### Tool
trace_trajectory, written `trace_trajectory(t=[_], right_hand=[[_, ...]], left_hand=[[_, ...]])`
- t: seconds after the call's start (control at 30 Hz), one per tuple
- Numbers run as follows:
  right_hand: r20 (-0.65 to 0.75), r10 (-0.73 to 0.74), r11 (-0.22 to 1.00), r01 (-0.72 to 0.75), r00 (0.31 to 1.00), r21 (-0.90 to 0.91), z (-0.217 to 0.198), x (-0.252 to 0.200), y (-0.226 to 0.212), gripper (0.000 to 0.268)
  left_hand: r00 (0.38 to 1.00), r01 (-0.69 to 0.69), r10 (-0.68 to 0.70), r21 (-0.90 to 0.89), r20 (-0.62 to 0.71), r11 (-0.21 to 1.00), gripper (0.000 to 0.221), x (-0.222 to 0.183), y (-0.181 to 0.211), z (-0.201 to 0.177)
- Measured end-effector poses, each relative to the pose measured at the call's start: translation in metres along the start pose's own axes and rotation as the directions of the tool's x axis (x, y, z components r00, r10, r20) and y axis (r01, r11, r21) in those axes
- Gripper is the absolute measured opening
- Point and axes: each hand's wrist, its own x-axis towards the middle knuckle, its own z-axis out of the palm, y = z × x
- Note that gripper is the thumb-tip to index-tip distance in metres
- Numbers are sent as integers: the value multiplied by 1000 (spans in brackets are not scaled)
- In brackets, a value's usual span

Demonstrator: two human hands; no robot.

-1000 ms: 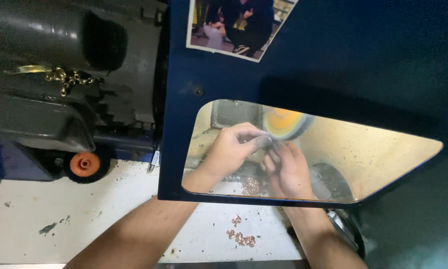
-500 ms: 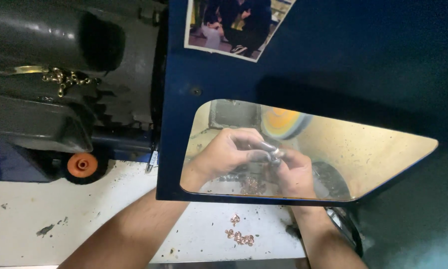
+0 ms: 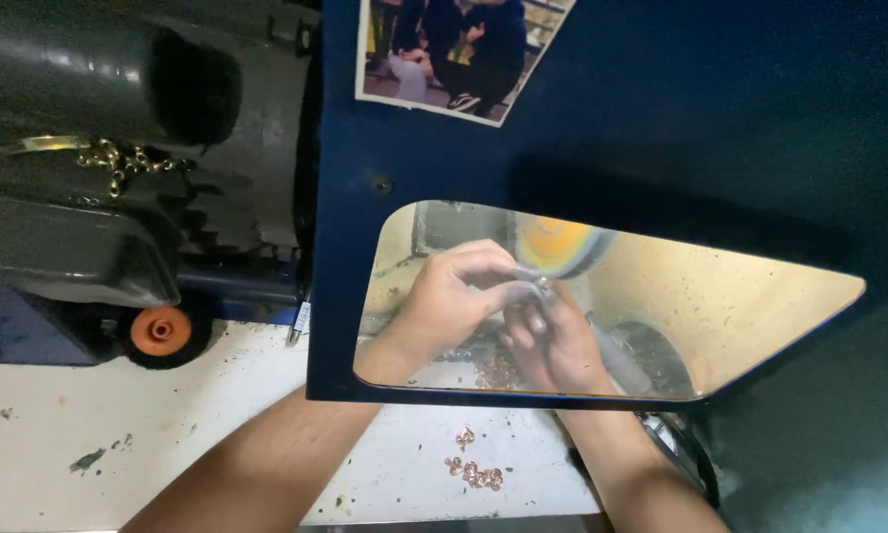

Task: Polishing small metal jewelry components using a rotating polishing wheel inside a protective box.

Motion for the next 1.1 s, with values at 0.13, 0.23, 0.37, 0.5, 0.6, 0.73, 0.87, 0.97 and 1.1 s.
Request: trace_trajectory(t=[0.13,0.23,0.37,0.5,0.6,0.73,0.87,0.97,1.1], right_hand=[[-19,-66,998,66,998,23,2,-13,-15,16],[79,-85,989,94,993,-111,-23,-6,-16,4],[232,-146,947,204,962,-249,-42,-5,-26,10],[416,20,734,269,909,-623,-52,-14,-81,26],[440,252,452,297,862,-841,-24,-17,-99,16],[458,293,417,319,839,-851,-16,-17,-89,9],[369,285,318,276,885,-907,-7,-19,-88,13],[372,222,277,307,901,-910,-10,-18,-89,20],[444,114,212,415,889,-885,-9,-10,-84,17]], left_hand=[[994,-33,41,-83,102,996,14,-4,6,0],[991,1,12,-96,136,995,18,-4,-4,2],[983,-9,23,-79,180,997,20,-1,-6,0],[975,-35,64,-133,215,991,14,4,-21,-8],[975,-112,129,-102,182,988,12,7,-48,-7],[975,-87,104,-91,198,992,19,5,-50,-7],[975,-99,111,-67,192,993,26,6,-49,-8],[976,-113,123,-64,182,992,28,8,-54,-5],[979,-115,122,-53,165,992,32,12,-63,-3]])
